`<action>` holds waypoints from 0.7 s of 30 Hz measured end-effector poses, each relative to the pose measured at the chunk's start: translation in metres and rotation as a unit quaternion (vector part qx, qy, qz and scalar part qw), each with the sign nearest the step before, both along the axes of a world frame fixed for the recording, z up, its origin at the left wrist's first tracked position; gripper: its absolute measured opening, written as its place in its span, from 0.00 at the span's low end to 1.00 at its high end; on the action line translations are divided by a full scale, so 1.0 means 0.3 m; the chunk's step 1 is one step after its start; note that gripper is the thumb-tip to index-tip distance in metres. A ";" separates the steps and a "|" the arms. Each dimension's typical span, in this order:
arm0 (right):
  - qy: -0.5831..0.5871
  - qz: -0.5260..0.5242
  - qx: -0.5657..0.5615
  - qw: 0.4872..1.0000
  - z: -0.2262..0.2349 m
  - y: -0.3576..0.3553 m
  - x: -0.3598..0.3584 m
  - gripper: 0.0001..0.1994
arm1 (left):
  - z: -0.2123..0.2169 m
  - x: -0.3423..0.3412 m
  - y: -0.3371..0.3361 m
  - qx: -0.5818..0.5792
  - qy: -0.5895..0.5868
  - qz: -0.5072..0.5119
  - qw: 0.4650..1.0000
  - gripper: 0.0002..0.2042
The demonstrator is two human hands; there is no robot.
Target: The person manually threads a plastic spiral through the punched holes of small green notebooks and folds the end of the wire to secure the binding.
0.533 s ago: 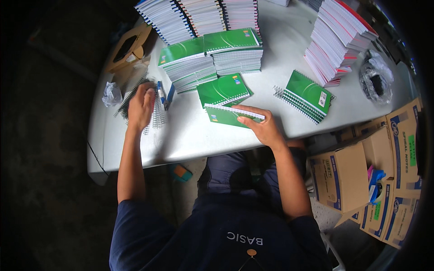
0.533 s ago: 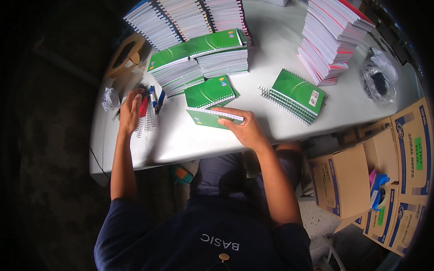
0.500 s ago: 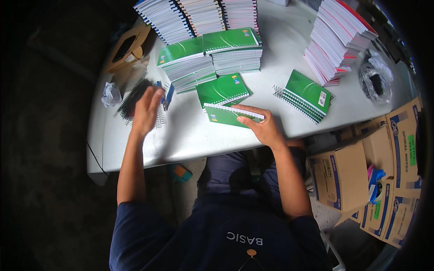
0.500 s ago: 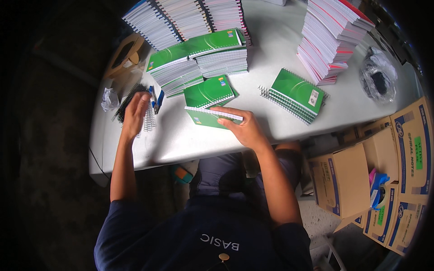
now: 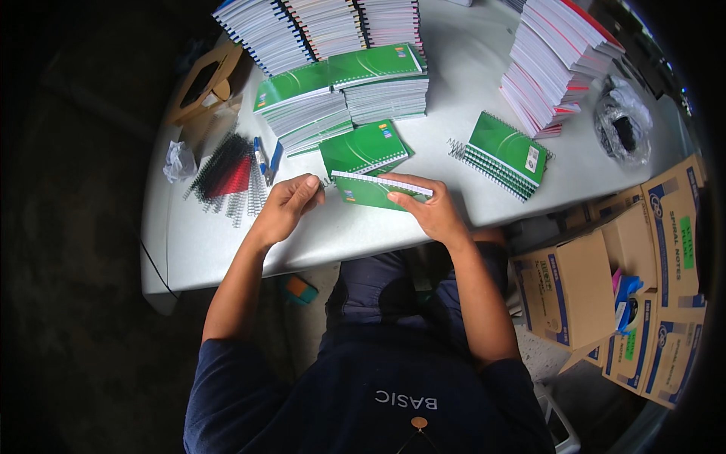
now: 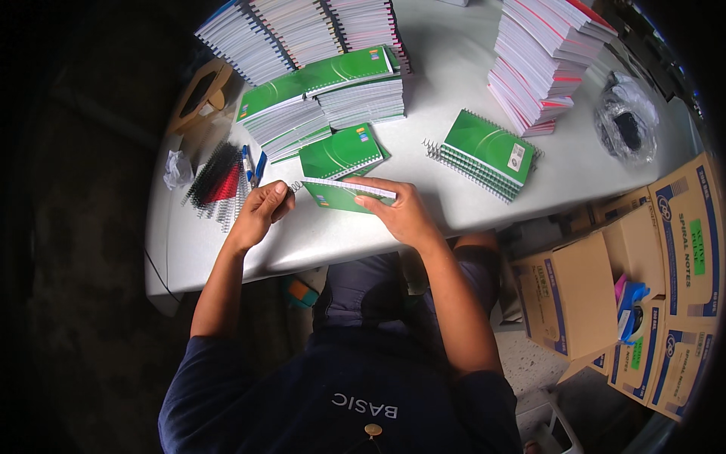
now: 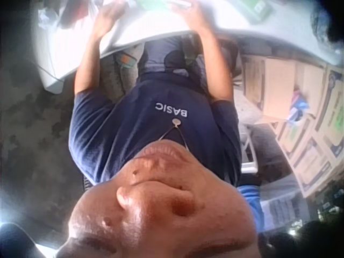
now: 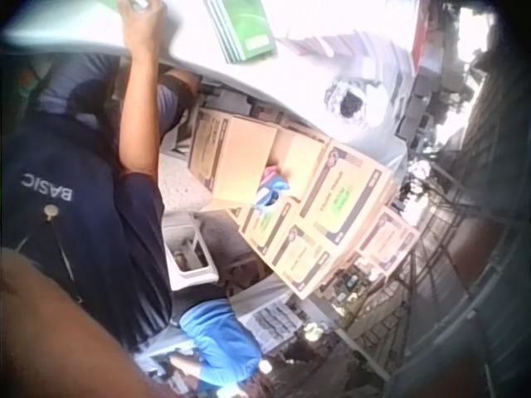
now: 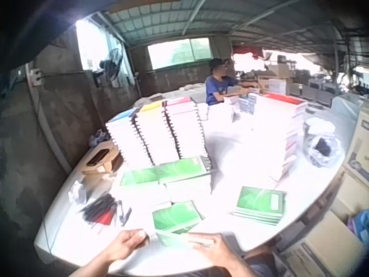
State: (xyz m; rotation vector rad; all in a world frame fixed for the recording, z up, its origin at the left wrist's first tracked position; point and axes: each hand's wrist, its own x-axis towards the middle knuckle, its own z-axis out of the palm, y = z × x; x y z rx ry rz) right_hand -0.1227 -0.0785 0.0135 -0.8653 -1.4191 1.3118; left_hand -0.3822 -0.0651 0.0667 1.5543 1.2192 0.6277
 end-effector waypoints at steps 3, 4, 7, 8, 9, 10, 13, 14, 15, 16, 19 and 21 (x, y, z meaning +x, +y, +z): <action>0.003 0.005 0.004 1.000 -0.005 0.001 0.004 0.14 | -0.016 -0.001 0.008 -0.016 0.001 0.010 1.000 0.21; 0.003 0.009 0.003 1.000 -0.007 0.001 0.004 0.14 | -0.021 -0.002 0.012 -0.035 0.001 0.018 0.999 0.20; 0.003 0.014 0.011 1.000 -0.010 0.002 0.005 0.14 | -0.021 -0.007 0.033 0.044 -0.039 0.013 0.998 0.14; 0.002 0.014 0.010 1.000 -0.010 0.002 0.005 0.14 | -0.015 -0.004 0.039 0.101 -0.055 -0.015 0.993 0.12; 0.002 0.013 0.020 1.000 -0.010 0.001 0.004 0.14 | -0.001 -0.005 0.048 0.129 -0.015 -0.026 0.991 0.12; 0.001 0.012 0.025 1.000 -0.009 0.002 0.003 0.14 | 0.013 0.003 0.051 0.200 0.040 -0.047 0.978 0.12; 0.006 0.002 0.050 0.999 -0.005 0.000 0.001 0.14 | 0.073 0.025 0.057 0.367 0.204 -0.090 0.903 0.18; 0.012 0.006 0.071 0.997 -0.003 0.000 0.001 0.14 | 0.088 0.036 0.056 0.337 0.252 -0.120 0.899 0.19; 0.001 0.010 0.043 0.999 -0.002 -0.001 0.001 0.14 | 0.100 0.045 0.053 0.319 0.306 -0.153 0.884 0.21; -0.007 0.020 0.027 0.999 -0.002 -0.001 0.002 0.13 | 0.107 0.052 0.047 0.304 0.369 -0.152 0.865 0.22; -0.015 0.027 0.007 1.000 -0.001 -0.005 0.003 0.13 | 0.105 0.060 0.036 0.370 0.351 -0.134 0.850 0.14; -0.017 0.026 0.009 0.999 -0.001 -0.008 0.003 0.13 | 0.096 0.054 0.031 0.485 0.330 -0.127 0.800 0.12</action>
